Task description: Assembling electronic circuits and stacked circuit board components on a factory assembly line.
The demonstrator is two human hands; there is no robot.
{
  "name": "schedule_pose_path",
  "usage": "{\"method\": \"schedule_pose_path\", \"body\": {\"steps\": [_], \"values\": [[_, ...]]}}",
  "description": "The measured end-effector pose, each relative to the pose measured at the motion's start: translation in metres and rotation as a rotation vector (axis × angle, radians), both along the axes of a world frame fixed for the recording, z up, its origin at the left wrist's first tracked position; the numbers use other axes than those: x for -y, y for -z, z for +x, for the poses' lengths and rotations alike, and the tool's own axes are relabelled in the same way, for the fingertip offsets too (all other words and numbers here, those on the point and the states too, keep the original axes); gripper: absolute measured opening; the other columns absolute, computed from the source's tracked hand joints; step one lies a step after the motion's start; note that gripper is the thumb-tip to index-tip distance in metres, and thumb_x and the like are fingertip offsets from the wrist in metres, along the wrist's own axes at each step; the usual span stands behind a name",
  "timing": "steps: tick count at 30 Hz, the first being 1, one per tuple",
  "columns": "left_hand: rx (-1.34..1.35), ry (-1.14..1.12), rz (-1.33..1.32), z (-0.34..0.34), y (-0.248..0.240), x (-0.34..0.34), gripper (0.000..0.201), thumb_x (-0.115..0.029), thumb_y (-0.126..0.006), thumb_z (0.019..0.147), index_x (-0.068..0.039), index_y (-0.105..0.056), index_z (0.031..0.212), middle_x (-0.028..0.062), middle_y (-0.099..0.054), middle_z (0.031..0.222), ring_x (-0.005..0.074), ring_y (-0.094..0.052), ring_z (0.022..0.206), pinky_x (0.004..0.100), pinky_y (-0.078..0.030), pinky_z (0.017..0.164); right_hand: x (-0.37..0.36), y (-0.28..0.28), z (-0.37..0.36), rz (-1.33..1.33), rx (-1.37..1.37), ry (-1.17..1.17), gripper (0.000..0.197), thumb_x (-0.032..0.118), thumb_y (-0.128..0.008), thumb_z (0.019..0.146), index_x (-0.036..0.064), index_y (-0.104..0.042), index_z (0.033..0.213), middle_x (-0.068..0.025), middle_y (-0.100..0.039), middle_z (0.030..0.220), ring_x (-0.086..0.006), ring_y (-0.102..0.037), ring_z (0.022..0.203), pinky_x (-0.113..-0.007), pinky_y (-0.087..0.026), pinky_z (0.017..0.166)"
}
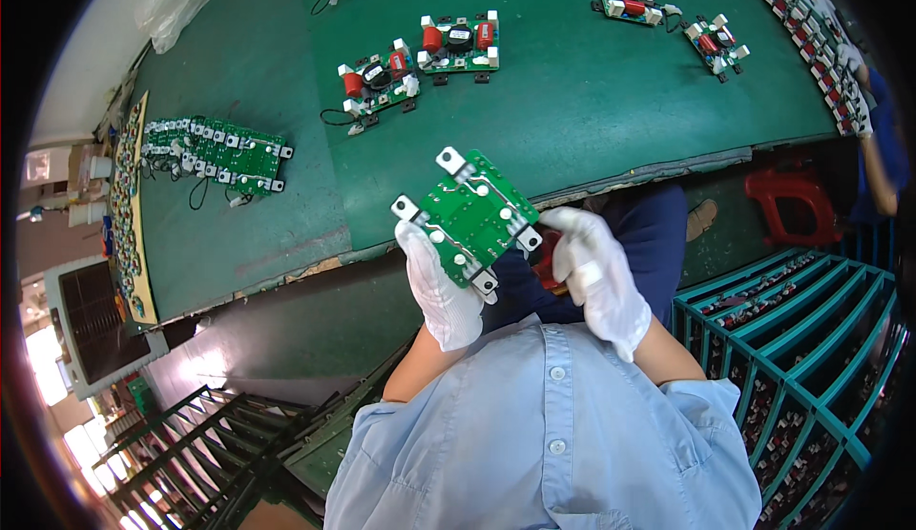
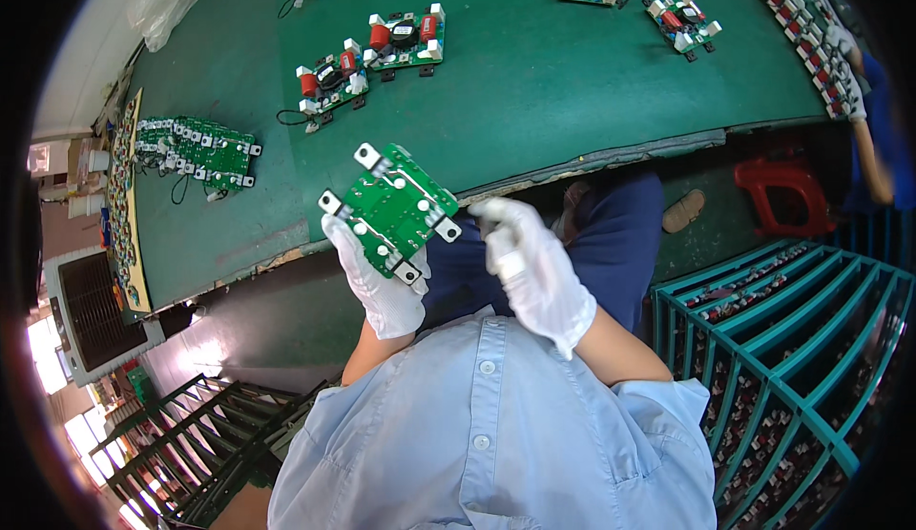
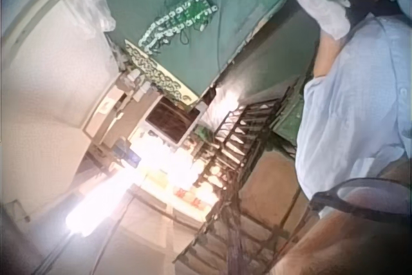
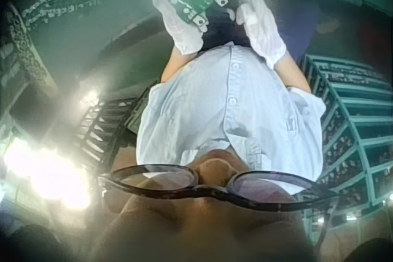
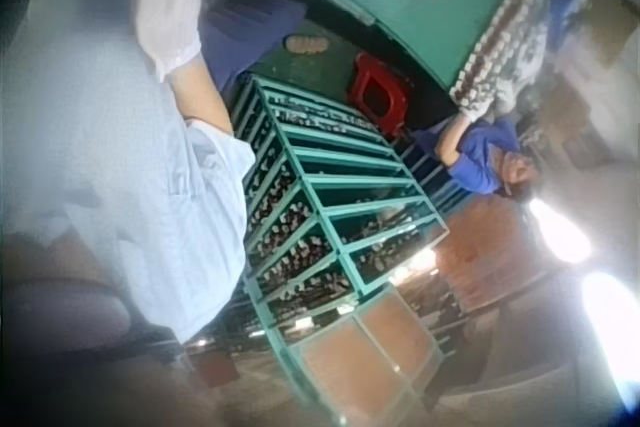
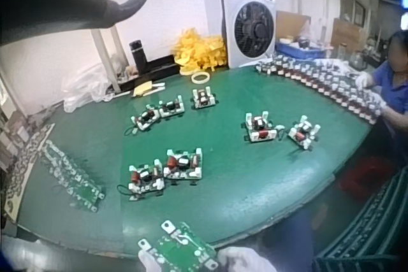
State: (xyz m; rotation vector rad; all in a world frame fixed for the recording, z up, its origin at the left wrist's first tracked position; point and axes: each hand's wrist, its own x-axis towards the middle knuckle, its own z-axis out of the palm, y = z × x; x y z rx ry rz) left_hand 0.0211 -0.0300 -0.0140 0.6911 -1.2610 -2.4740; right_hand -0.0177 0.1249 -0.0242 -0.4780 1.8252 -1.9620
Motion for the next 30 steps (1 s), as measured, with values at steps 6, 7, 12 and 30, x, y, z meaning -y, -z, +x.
{"method": "schedule_pose_path", "body": {"steps": [6,7,12,30], "values": [[-0.068,-0.152,-0.153,0.018,0.030,0.001,0.050,-0.037,-0.038,0.091,0.000,-0.031,0.124,0.0109,-0.054,0.108,0.0200,-0.057,0.093,0.0310,-0.045,0.080,0.011,-0.017,0.006,0.232,-0.214,-0.066,0.039,0.016,-0.050,0.085,0.0016,-0.039,0.120,-0.0073,-0.058,0.077,-0.0198,-0.059,0.065,-0.028,-0.046,0.058],[-0.006,-0.220,-0.228,0.025,0.045,0.005,0.053,-0.029,-0.046,0.086,0.001,-0.028,0.126,0.0130,-0.052,0.110,0.0231,-0.056,0.094,0.0343,-0.044,0.081,0.012,-0.019,0.006,0.259,-0.234,-0.076,0.040,0.015,-0.051,0.084,0.0019,-0.039,0.120,-0.0071,-0.059,0.078,-0.0196,-0.059,0.066,-0.028,-0.047,0.058],[0.091,-0.467,-0.258,0.034,0.063,0.006,0.078,-0.014,-0.064,0.071,0.003,-0.017,0.131,0.0191,-0.047,0.114,0.0332,-0.051,0.095,0.0448,-0.038,0.082,0.013,-0.018,0.008,0.267,-0.322,-0.031,0.039,0.018,-0.053,0.085,0.0019,-0.040,0.118,-0.0055,-0.058,0.077,-0.0196,-0.059,0.064,-0.028,-0.047,0.058],[-0.008,-0.209,-0.637,0.032,0.047,0.003,0.045,-0.037,-0.028,0.092,0.000,-0.038,0.115,0.0119,-0.052,0.107,0.0210,-0.054,0.089,0.0329,-0.043,0.078,0.012,-0.005,0.008,0.307,-0.521,0.017,0.032,0.019,-0.053,0.083,0.0015,-0.044,0.108,-0.0100,-0.058,0.077,-0.0265,-0.058,0.066,-0.033,-0.045,0.056]]}}
